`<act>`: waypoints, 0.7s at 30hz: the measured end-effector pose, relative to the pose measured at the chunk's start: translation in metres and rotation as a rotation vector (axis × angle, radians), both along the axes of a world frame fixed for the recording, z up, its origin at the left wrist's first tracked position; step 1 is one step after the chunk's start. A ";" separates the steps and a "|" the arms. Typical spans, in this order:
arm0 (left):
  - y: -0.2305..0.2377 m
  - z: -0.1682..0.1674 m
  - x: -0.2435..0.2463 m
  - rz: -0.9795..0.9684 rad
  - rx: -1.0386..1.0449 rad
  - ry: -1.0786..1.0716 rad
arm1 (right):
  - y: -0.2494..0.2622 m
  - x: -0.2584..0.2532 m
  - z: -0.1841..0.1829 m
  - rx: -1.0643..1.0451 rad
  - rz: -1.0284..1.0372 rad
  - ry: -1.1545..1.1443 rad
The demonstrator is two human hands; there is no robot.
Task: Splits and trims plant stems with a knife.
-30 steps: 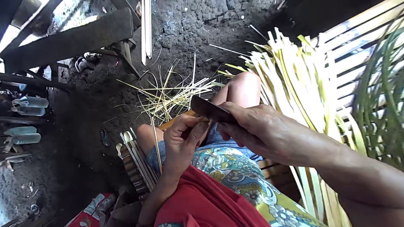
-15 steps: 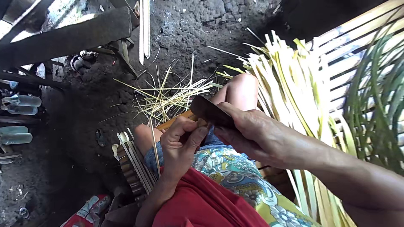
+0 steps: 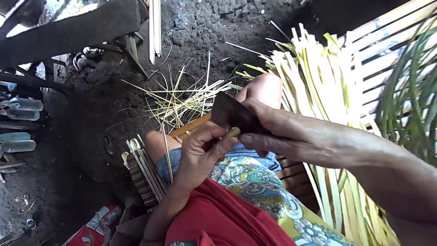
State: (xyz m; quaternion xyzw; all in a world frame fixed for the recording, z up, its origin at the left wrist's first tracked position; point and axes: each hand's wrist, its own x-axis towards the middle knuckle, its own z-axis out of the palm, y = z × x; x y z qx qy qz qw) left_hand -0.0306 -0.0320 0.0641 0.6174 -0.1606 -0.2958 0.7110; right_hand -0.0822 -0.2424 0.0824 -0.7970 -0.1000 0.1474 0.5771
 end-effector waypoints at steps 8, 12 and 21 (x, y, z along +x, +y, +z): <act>-0.080 -0.027 0.028 0.054 -0.673 0.019 | 0.009 0.011 -0.005 -0.306 -0.370 -0.668; -0.077 -0.034 0.006 0.112 -0.537 0.126 | 0.005 0.000 -0.008 -0.250 -0.390 -0.630; -0.073 -0.063 0.020 -0.066 -0.729 0.622 | -0.021 0.014 -0.016 -0.401 -0.538 -0.551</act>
